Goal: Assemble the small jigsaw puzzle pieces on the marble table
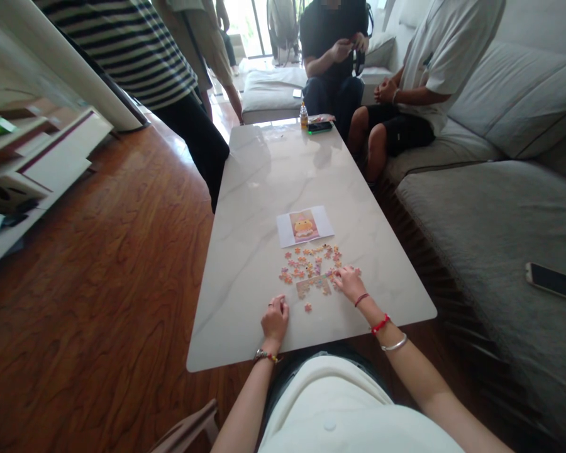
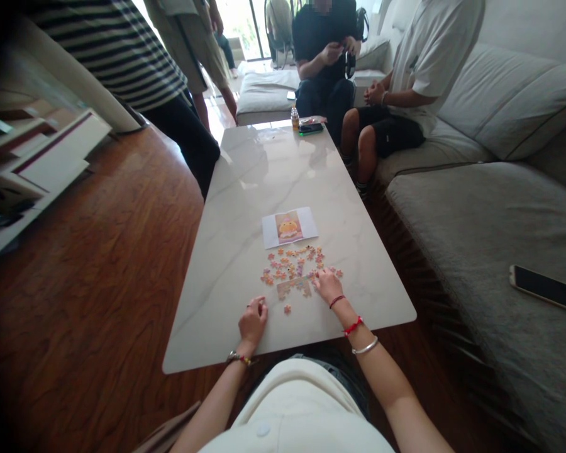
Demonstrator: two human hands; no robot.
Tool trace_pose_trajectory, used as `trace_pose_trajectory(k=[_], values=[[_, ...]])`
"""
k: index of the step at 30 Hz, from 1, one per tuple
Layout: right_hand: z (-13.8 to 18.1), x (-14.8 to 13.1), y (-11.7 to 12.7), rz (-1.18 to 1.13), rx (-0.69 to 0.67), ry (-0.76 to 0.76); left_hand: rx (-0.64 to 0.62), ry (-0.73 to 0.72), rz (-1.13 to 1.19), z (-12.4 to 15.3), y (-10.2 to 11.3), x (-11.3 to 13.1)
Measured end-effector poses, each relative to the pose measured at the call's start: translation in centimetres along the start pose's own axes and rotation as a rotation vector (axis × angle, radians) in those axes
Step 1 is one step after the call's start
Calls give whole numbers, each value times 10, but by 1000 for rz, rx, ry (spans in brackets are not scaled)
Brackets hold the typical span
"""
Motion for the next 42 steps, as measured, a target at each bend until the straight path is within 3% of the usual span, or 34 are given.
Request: trace_pose_trajectory(k=[5,12,23,28,30,34,38,42], values=[[-49,-10,25,-46,69,81,0,-5,-4,0,1,1],[-83,-20,8,30,-66,154,-10,11,-9,0,0,0],[-68,-18,19,-77,1,164,-6,-12,3,1,0,1],[-23,-15,4,-474,-57,92,-30,-9,9,1,3,3],[-2,-14,-10,-556,-103,61,-35,-50,25,4,6,13],[23,-11,-26,-477,-69,11,-38,-252,68,16,9,55],[28,-5,-30,-410,5,-68,-129,-531,99,30,-3,107],[28,-7,-29,-353,37,-67,-224,-642,59,32,-16,128]])
Point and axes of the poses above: each hand's wrist, its own z-axis away from the middle knuckle, its own y-axis out of the back of the hand, x = y × z, the point moved 10 cm from there along -z, towards the middle knuckle, and after that the axes turned 4 degrees about y, right-handed, at the moved point
